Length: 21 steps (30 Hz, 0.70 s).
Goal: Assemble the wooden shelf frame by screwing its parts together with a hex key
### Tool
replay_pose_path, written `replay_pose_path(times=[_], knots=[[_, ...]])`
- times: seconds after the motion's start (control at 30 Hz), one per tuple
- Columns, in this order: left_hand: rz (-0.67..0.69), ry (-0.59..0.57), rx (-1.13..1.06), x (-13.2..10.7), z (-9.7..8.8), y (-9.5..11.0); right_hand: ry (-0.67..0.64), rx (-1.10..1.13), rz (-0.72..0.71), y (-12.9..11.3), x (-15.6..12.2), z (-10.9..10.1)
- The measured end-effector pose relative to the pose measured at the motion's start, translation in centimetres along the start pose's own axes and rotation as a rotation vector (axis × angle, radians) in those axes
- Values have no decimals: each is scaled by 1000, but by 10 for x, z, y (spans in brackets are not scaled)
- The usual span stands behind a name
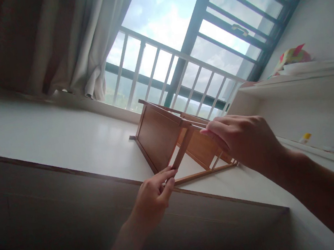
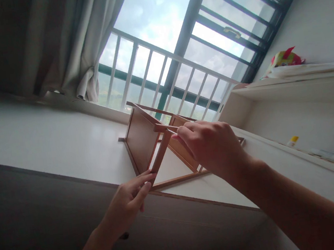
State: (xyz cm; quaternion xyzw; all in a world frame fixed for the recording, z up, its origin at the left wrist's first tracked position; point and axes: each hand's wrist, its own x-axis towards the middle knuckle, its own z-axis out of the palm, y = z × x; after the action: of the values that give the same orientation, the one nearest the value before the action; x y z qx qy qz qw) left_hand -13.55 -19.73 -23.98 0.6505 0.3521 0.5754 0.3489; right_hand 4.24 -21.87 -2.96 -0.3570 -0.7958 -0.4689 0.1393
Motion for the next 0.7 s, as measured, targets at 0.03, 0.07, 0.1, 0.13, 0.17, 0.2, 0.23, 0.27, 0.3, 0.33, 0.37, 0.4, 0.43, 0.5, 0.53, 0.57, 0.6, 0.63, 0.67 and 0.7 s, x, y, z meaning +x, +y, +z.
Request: replay_pose_path(times=[0.03,0.07,0.1,0.13,0.17,0.2,0.23,0.27,0.3,0.33,0.37,0.4,0.43,0.5,0.53,0.57,0.6,0.63,0.67,0.7], knots=[[3,3,0,0,0,0,-12,92,78,-4,0,2],[6,6,0,0,0,0,-36,227,178,-9,1,4],[9,7,-2,0,0,1,-64,407,296,-15,1,6],[10,7,-6,0,0,1,-88,619,423,-21,1,9],[12,8,-10,0,0,1,-100,843,549,-27,1,11],[12,8,-13,0,0,0,-99,1048,664,-33,2,13],[11,9,-16,0,0,0,-87,1213,759,-37,2,14],[11,9,-20,0,0,0,-70,1325,827,-41,1,15],[13,10,-22,0,0,0,-54,1377,861,-43,1,16],[15,11,-24,0,0,0,-45,1379,862,-43,0,16],[17,9,-25,0,0,-1,-37,1339,835,-43,-2,16],[18,8,-25,0,0,-1,-28,1267,787,-41,-3,16],[18,6,-25,1,0,-1,-22,1176,726,-39,-5,15],[17,-2,-22,1,0,-1,-16,978,606,-34,-9,14],[18,-7,-21,1,0,-1,-14,886,562,-32,-11,12],[19,-9,-22,0,0,-1,-11,805,529,-29,-12,11],[20,-9,-25,0,0,0,-1,736,502,-27,-13,9],[20,-7,-29,0,0,0,14,674,477,-25,-14,7],[19,-5,-34,0,0,0,33,615,449,-23,-14,4],[17,-5,-37,-1,0,1,49,554,410,-20,-15,2]])
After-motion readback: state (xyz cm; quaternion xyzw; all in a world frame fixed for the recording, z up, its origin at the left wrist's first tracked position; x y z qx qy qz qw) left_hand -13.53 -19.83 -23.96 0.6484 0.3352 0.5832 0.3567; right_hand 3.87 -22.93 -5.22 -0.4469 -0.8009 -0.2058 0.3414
